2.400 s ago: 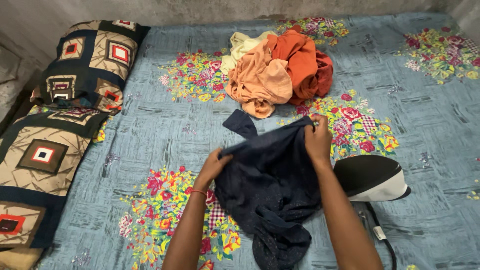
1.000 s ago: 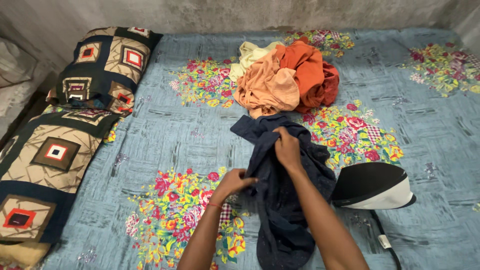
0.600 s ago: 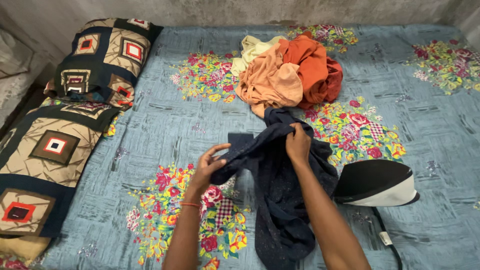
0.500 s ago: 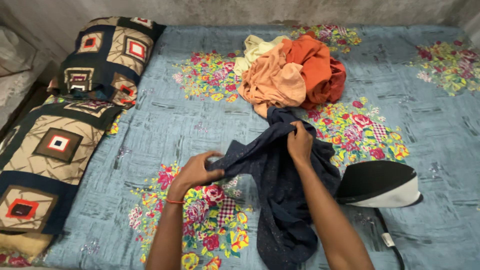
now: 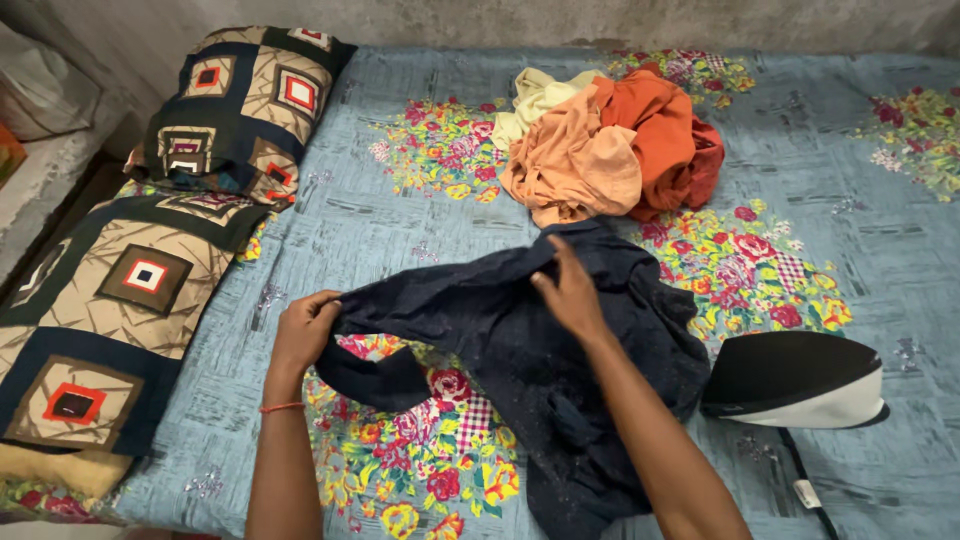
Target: The person lays out a dark blue long-sleeved shirt on a bed, smooths it with their hands, and then uses an electric iron to press the back and sleeves. The shirt remains on the bed throughout the clip.
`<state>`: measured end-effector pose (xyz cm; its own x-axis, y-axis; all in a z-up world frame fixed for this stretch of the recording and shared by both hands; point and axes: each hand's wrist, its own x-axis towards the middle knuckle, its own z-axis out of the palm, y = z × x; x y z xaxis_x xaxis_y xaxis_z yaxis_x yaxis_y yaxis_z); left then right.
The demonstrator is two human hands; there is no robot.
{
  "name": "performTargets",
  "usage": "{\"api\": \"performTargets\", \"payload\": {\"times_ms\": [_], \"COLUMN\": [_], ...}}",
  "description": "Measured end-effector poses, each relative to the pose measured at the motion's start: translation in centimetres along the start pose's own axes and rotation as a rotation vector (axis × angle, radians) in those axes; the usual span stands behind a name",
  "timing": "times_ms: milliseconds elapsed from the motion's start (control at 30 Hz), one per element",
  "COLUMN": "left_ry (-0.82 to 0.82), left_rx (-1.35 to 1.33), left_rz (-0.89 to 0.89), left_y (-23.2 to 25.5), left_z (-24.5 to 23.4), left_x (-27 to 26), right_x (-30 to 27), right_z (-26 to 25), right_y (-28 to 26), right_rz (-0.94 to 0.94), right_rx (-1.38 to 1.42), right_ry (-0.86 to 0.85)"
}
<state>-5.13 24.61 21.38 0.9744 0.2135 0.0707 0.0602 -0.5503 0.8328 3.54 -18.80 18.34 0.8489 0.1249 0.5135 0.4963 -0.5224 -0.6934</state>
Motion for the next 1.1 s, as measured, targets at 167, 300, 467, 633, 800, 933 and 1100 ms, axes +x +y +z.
{"api": "performTargets", "payload": {"times_ms": [167, 300, 467, 633, 800, 933, 1100], "left_ry": [0.038, 0.16, 0.384, 0.29, 0.42, 0.415, 0.109], "left_rx": [0.415, 0.586, 0.681, 0.144, -0.997, -0.471, -0.132], "left_rz": [-0.055, -0.116, -0.185, -0.385, -0.438, -0.368, -0.246], "left_y": [-1.7, -3.0, -5.8, -12.1, -15.8, -13.5, -10.0], "left_z": [1.2, 3.7, 4.8, 3.8, 3.3, 2.5, -1.1], "left_x": [-0.7, -3.1, -7.6, -8.2, -5.6, -4.4, -2.5], "right_x": [-3.9, -7.5, -9.3, -7.8, -2.7, 1.6, 3.1], "right_z": [2.2, 4.4, 5.9, 6.1, 6.4, 5.5, 6.1], "right_y": [-3.6, -7.1, -8.8, -6.3, -3.0, -0.7, 1.5], "right_rz": [-0.069, -0.235, -0.234, -0.149, -0.197, -0.09, 0.134], "right_rx": [-0.185, -0.145, -0.295, -0.174, -0.125, -0.192, -0.349], "right_ry": [-0.357, -0.583, -0.784, -0.925, -0.379, -0.141, -0.363]}}
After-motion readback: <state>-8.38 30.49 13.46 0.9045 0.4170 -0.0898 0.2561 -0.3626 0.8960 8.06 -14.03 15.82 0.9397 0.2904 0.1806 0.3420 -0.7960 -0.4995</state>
